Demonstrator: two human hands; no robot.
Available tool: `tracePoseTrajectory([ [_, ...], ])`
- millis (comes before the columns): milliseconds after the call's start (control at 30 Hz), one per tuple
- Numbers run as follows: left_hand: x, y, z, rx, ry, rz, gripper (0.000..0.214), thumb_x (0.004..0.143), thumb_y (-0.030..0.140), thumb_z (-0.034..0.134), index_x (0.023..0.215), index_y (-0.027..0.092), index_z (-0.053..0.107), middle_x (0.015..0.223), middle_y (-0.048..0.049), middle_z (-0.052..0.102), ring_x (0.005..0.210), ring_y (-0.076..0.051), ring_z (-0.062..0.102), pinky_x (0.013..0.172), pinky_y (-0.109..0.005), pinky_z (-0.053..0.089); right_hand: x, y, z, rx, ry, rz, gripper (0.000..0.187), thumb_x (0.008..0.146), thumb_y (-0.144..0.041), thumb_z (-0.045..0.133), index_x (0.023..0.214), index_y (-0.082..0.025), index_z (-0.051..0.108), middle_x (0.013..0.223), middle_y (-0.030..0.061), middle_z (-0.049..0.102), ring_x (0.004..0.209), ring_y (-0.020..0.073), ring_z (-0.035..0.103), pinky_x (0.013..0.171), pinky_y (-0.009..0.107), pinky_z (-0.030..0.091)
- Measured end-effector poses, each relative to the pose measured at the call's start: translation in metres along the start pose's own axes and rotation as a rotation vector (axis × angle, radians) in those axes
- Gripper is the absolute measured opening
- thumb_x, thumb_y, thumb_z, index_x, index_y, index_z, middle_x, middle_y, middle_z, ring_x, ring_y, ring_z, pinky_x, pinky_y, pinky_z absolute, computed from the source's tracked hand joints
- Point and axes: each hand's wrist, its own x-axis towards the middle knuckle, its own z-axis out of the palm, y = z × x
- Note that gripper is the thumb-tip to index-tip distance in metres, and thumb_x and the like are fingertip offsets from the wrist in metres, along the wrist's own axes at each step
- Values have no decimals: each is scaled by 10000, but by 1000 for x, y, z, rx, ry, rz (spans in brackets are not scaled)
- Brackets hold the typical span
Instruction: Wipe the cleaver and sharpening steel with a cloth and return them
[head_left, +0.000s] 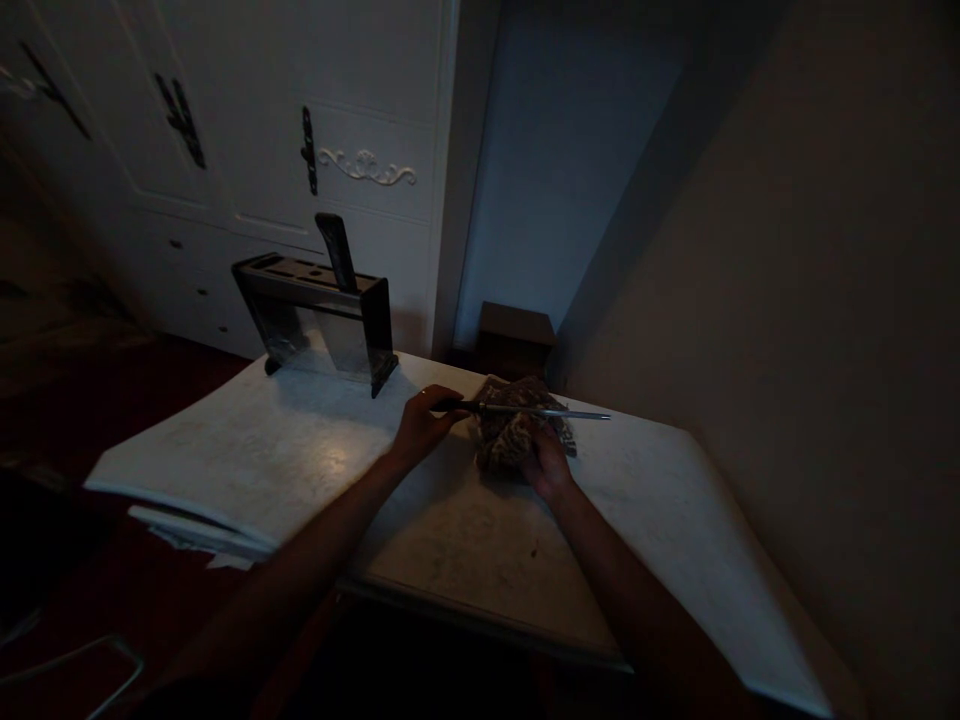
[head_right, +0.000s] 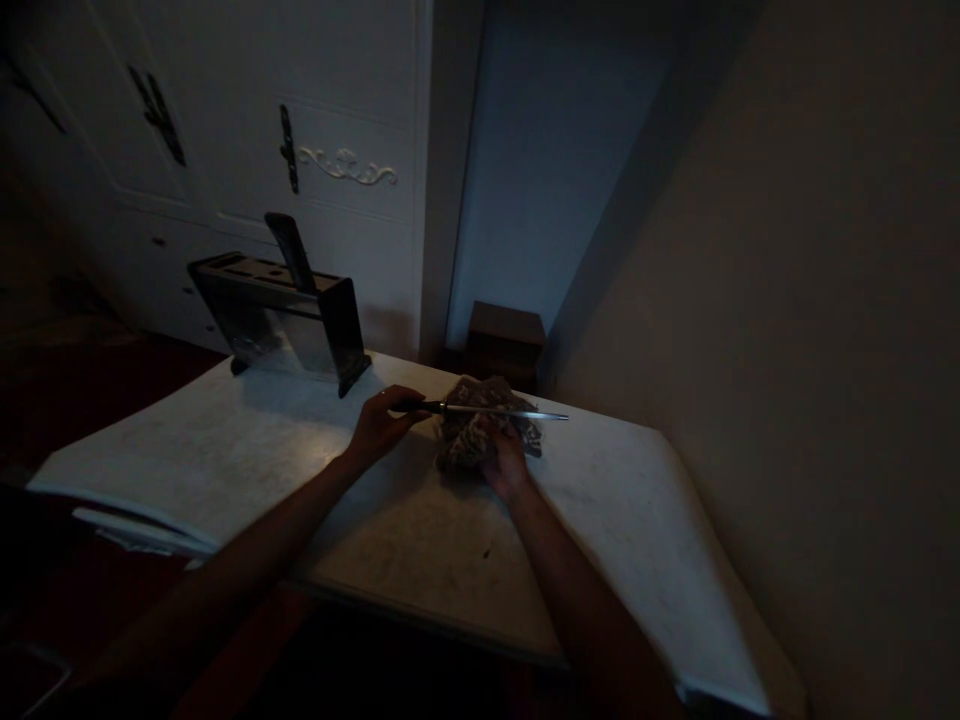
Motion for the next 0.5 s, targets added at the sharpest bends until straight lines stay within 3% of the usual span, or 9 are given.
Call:
tracePoseTrajectory([
  [200,9,3,-19,46,15,120,359,653,401,828,940,221,709,964,-70,644,938,-216,602,834,-345,501,2,-1,-2,17,-10,31,368,598,-320,832,923,-248,676,886,-23,752,848,200,701,786,337,579],
  [333,12,3,-25,-156,79,-102,467,565,399,872,951,194,706,951,-59,670,866,-190,626,796,-323,517,4,-1,-2,52,-14,43,377,577,-317,850,903,-249,673,864,-31,749,829,193,698,808,339,575],
  [500,14,6,-25,-606,322,-375,541,476,321,908,939,163,677,826,-17,690,745,-126,648,749,-278,538,1,-2,1,59,-25,58,377,518,-318,888,830,-251,687,804,-44,744,741,178,688,776,335,587],
])
